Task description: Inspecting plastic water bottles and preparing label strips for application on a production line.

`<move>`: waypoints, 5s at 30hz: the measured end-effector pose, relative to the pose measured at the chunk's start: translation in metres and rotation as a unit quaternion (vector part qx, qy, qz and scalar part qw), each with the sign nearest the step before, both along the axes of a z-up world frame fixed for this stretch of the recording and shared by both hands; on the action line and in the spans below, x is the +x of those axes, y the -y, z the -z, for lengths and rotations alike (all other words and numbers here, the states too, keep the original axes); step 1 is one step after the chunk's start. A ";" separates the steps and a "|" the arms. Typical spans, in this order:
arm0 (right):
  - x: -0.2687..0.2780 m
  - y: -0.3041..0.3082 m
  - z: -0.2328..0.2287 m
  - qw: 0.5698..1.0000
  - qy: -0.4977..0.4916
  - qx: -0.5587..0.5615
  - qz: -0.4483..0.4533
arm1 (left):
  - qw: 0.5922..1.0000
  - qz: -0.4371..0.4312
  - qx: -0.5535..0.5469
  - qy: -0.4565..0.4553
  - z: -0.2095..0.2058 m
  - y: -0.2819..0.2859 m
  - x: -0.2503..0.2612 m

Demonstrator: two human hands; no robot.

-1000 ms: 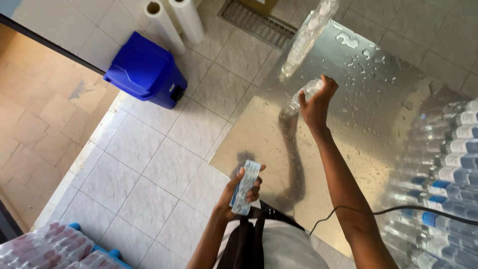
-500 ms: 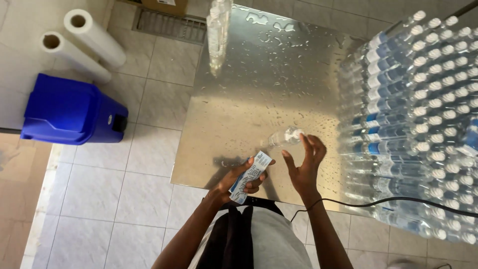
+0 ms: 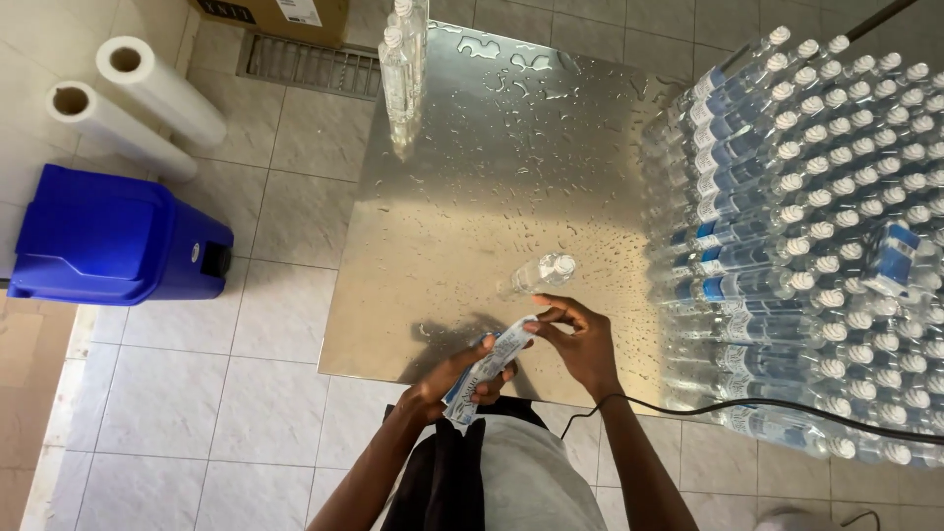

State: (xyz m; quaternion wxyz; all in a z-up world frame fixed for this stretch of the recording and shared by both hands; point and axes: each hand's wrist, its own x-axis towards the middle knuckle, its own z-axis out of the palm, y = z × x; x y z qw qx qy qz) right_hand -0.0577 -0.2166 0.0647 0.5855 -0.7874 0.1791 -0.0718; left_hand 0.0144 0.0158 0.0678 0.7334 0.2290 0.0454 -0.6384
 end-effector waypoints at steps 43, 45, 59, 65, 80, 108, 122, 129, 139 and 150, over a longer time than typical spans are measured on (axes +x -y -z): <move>0.030 0.076 0.107 0.983 0.118 -0.143 -0.014 | 0.992 -0.122 -0.004 0.018 0.032 0.008 -0.035; 0.035 0.070 0.111 0.984 0.105 -0.145 -0.010 | 0.992 -0.126 -0.009 0.023 0.034 0.004 -0.032; 0.034 0.086 0.209 0.978 -0.072 -0.197 -0.018 | 0.985 -0.168 -0.026 0.017 0.053 -0.028 -0.042; 0.040 0.075 0.192 0.987 -0.029 -0.155 -0.020 | 0.987 -0.153 -0.053 0.003 0.062 -0.037 -0.037; 0.018 0.054 0.131 0.937 0.103 -0.325 0.072 | 0.998 -0.059 0.031 -0.019 0.023 -0.003 -0.008; 0.040 0.142 0.129 0.848 0.076 -0.508 0.130 | 0.992 -0.119 0.000 -0.030 0.032 0.014 -0.006; 0.495 -0.046 0.114 0.817 0.200 -0.516 -0.161 | 0.914 -0.400 0.034 -0.065 0.071 -0.083 -0.096; 0.429 -0.042 0.128 0.791 0.314 -0.517 -0.091 | 0.902 -0.425 0.035 -0.074 0.067 -0.092 -0.089; 0.179 0.064 0.076 0.875 0.044 -0.426 -0.225 | 0.978 -0.203 -0.026 -0.029 0.063 -0.048 -0.005; -0.002 0.066 0.036 0.834 -0.086 -0.531 -0.119 | 0.993 -0.033 -0.104 -0.035 0.053 0.007 -0.007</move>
